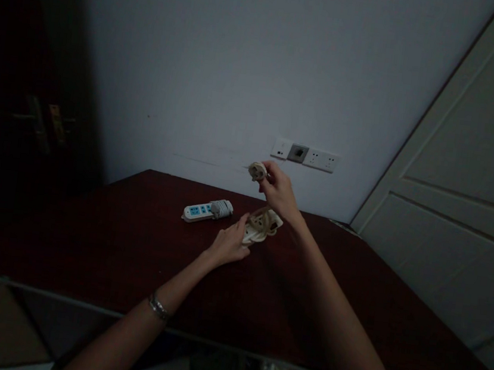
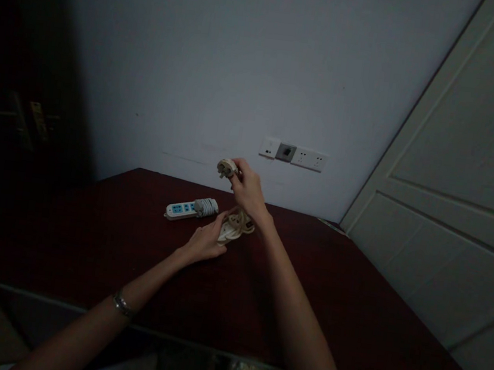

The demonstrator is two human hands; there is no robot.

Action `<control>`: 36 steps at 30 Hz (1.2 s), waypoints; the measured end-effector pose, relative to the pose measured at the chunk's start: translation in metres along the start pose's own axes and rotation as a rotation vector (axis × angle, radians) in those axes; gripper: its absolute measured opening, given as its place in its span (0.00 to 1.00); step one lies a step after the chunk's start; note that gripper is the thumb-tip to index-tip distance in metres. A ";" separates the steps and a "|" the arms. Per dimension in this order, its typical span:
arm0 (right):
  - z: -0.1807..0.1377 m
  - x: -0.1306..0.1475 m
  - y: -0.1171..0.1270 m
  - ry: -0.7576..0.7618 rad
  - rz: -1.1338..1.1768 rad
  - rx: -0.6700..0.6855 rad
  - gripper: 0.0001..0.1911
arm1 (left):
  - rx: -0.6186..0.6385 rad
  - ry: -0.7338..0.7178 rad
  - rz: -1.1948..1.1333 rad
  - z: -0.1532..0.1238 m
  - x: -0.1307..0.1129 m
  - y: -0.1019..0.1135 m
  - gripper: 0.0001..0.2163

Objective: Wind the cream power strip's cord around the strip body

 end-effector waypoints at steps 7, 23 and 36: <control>-0.031 0.014 -0.045 0.040 0.052 -0.320 0.07 | 0.033 0.147 -0.078 0.005 0.009 0.003 0.37; -0.089 -0.005 -0.095 -0.385 0.992 -0.984 0.18 | 0.001 0.467 -0.167 0.019 0.043 0.001 0.26; -0.142 -0.017 -0.088 -0.518 1.062 -0.844 0.18 | 0.026 0.459 -0.141 0.016 0.032 0.002 0.35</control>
Point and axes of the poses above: each hand's wrist, its own z-axis towards the middle knuckle, its own y-axis out of the back of the hand, x = y × z, the point moved 1 cm from there along z, towards the middle knuckle, and after that the axes turned 12 degrees about z, right-handed, at the moved point
